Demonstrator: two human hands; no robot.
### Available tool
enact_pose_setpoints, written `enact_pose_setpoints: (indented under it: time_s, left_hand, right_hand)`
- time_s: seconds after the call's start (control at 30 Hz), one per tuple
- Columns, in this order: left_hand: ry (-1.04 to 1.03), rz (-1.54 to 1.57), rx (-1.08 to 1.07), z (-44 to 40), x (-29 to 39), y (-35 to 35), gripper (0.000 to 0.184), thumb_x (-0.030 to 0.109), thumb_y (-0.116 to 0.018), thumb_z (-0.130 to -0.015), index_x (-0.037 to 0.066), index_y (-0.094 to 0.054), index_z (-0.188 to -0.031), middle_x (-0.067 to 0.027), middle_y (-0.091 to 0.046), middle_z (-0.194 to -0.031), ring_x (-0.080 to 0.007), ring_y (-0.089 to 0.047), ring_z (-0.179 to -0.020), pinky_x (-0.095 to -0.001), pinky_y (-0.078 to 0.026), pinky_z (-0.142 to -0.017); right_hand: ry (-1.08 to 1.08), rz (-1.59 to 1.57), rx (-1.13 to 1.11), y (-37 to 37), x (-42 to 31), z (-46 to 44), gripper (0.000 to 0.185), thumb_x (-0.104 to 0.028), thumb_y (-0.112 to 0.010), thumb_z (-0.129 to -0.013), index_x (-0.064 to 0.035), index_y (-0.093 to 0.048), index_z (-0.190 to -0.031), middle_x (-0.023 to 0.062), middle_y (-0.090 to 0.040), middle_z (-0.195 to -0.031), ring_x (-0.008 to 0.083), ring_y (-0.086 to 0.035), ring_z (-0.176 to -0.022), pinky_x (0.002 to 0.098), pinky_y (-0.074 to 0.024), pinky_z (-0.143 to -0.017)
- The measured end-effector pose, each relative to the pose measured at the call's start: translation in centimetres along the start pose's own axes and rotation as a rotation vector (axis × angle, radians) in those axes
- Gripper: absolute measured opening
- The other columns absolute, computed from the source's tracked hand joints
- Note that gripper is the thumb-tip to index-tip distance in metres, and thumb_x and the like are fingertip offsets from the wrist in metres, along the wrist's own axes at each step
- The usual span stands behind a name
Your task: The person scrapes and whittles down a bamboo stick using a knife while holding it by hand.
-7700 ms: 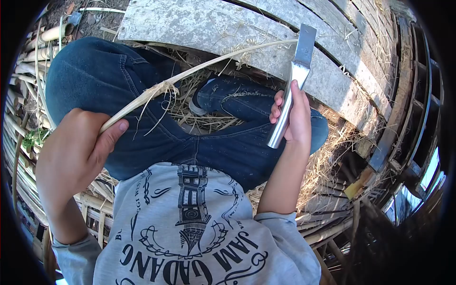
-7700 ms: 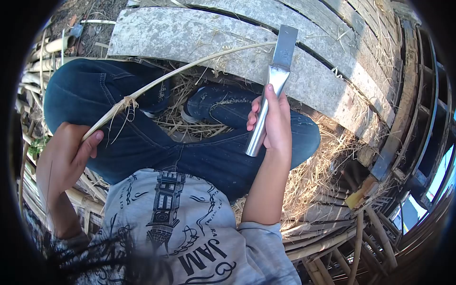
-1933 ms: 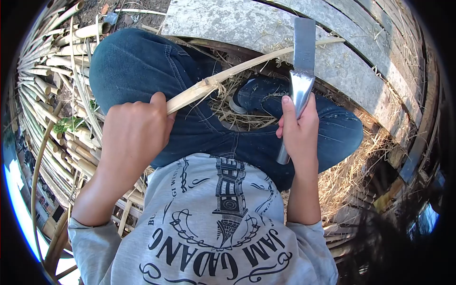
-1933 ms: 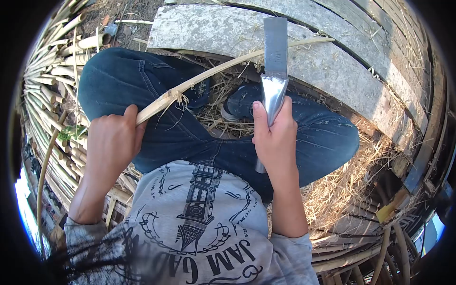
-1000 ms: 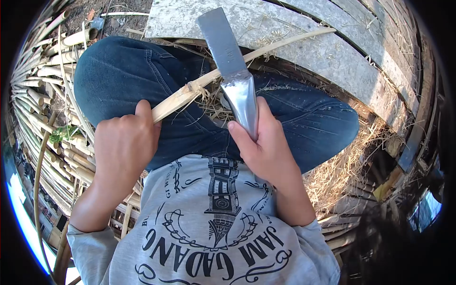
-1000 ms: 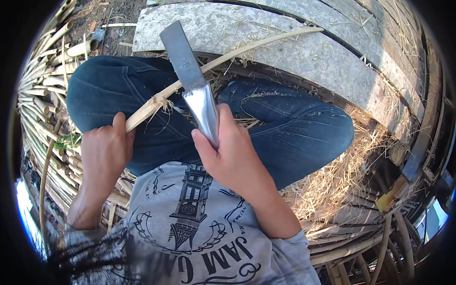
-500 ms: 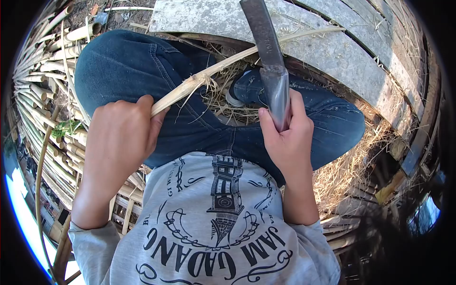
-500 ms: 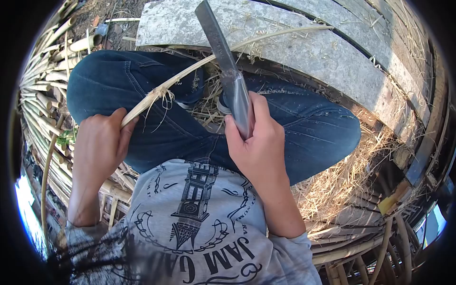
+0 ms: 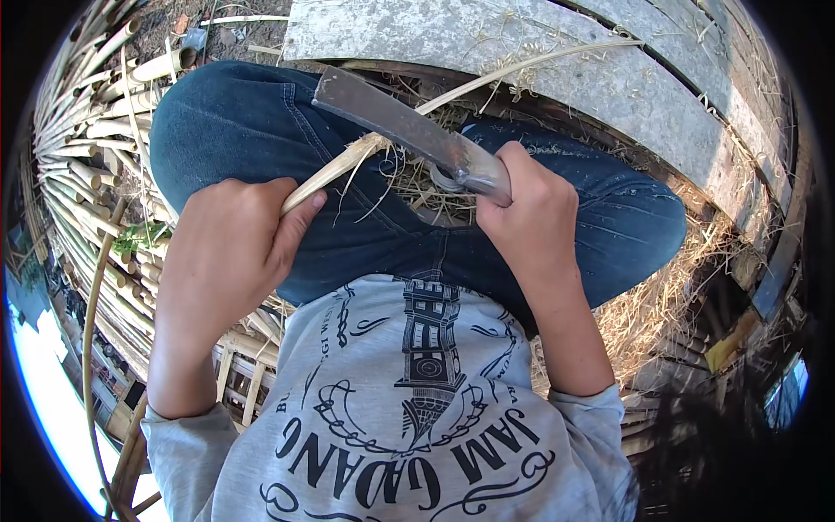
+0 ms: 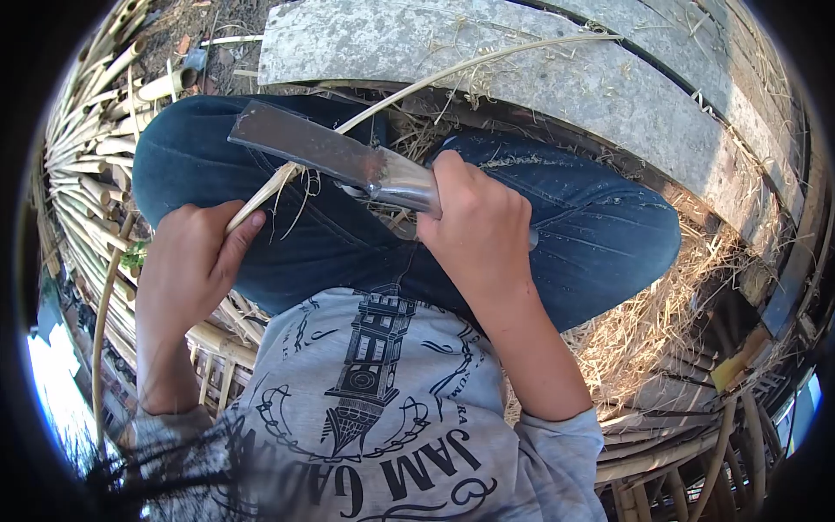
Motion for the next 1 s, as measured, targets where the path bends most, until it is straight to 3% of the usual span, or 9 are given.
enact_pose_setpoints:
  time_s: [0.33, 0.47, 0.6, 0.67, 0.73, 0.77, 0.8, 0.87, 1.0]
  left_hand:
    - [-0.027, 0.05, 0.019, 0.3, -0.3, 0.0, 0.039, 0.026, -0.062, -0.095, 0.001, -0.061, -0.065, -0.0174, -0.051, -0.051, -0.038, -0.055, -0.051, -0.0478, -0.04, -0.052]
    - [0.011, 0.083, -0.038, 0.2, -0.5, 0.0, 0.04, 0.028, -0.057, -0.099, 0.0, -0.061, -0.071, -0.021, -0.05, -0.055, -0.0424, -0.054, -0.058, -0.05, -0.038, -0.055]
    - [-0.009, 0.083, -0.082, 0.0, -0.3, -0.4, 0.042, 0.028, -0.058, -0.098, 0.0, -0.06, -0.068, -0.0202, -0.05, -0.054, -0.0415, -0.054, -0.055, -0.0493, -0.038, -0.054]
    - [-0.049, 0.108, -0.076, -0.6, 0.2, -0.1, 0.044, 0.029, -0.058, -0.098, 0.0, -0.06, -0.064, -0.0191, -0.05, -0.052, -0.0402, -0.054, -0.053, -0.0485, -0.04, -0.053]
    - [-0.011, 0.173, -0.168, -0.5, 0.1, -0.2, 0.046, 0.029, -0.057, -0.099, -0.001, -0.058, -0.064, -0.0206, -0.049, -0.053, -0.0418, -0.053, -0.054, -0.0493, -0.038, -0.053]
    - [0.021, 0.212, -0.174, -0.4, 0.1, 0.0, 0.048, 0.03, -0.057, -0.099, -0.002, -0.056, -0.064, -0.0214, -0.047, -0.053, -0.0429, -0.052, -0.055, -0.0495, -0.036, -0.054]
    - [0.024, 0.184, -0.179, -0.4, 0.0, 0.0, 0.048, 0.03, -0.057, -0.099, -0.002, -0.056, -0.064, -0.0214, -0.047, -0.053, -0.0429, -0.052, -0.055, -0.0495, -0.036, -0.054]
    - [0.08, 0.269, -0.215, -0.2, -0.8, -0.4, 0.05, 0.031, -0.057, -0.1, -0.002, -0.055, -0.063, -0.0216, -0.046, -0.053, -0.0434, -0.05, -0.054, -0.0493, -0.036, -0.054]
    - [0.146, 0.273, -0.268, -0.2, -0.8, -0.6, 0.05, 0.033, -0.057, -0.1, -0.002, -0.055, -0.064, -0.0213, -0.045, -0.053, -0.0428, -0.049, -0.053, -0.0484, -0.035, -0.052]
  right_hand:
    - [-0.047, 0.143, 0.049, 1.8, 2.1, 0.2, 0.021, -0.007, -0.074, -0.069, -0.0067, -0.06, -0.085, 0.0128, -0.068, -0.076, 0.0351, -0.067, -0.069, 0.0455, -0.0514, -0.061]
    - [-0.495, 0.205, 0.209, 5.7, 11.1, 1.1, 0.03, -0.028, -0.072, -0.088, 0.0002, -0.061, -0.085, 0.0196, -0.063, -0.066, 0.038, -0.063, -0.06, 0.0438, -0.0482, -0.059]
    - [-0.461, -0.023, 0.273, 7.5, 9.0, 2.0, 0.038, -0.033, -0.071, -0.092, 0.0015, -0.059, -0.081, 0.0074, -0.052, -0.059, 0.0167, -0.043, -0.057, 0.0336, -0.0424, -0.057]
    - [-0.424, -0.199, 0.12, 5.7, 5.1, 1.6, 0.034, -0.031, -0.073, -0.09, 0.0003, -0.059, -0.088, 0.0114, -0.054, -0.06, 0.0217, -0.053, -0.055, 0.0348, -0.0444, -0.057]
    - [-0.248, -0.276, 0.01, 2.8, 1.5, 0.8, 0.031, -0.025, -0.077, -0.085, -0.0015, -0.058, -0.093, 0.0178, -0.06, -0.068, 0.0362, -0.063, -0.064, 0.0397, -0.0479, -0.058]
    - [-0.088, -0.306, 0.062, 1.5, -0.1, 0.5, 0.032, -0.023, -0.079, -0.08, -0.0017, -0.058, -0.092, 0.0181, -0.061, -0.068, 0.0375, -0.064, -0.065, 0.0431, -0.0505, -0.06]
    - [-0.032, -0.347, 0.058, -0.1, -1.0, 0.3, 0.029, -0.015, -0.079, -0.077, -0.0006, -0.058, -0.092, 0.0167, -0.06, -0.068, 0.0343, -0.063, -0.061, 0.0366, -0.0479, -0.057]
    - [-0.114, -0.402, -0.001, -2.1, -1.8, -0.2, 0.027, -0.014, -0.076, -0.073, -0.0031, -0.059, -0.091, 0.0187, -0.066, -0.071, 0.041, -0.067, -0.068, 0.0472, -0.0534, -0.064]
    - [-0.272, -0.243, -0.111, -1.0, 1.2, -0.7, 0.02, -0.017, -0.069, -0.074, -0.0026, -0.063, -0.086, 0.0233, -0.067, -0.076, 0.0449, -0.066, -0.075, 0.0499, -0.0534, -0.07]
Point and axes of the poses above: each hand's wrist, its own z-axis away from the middle knuckle, its own y-axis out of the back of the hand, x = y × z, the point moved 7 cm from there along -z, towards the middle knuckle
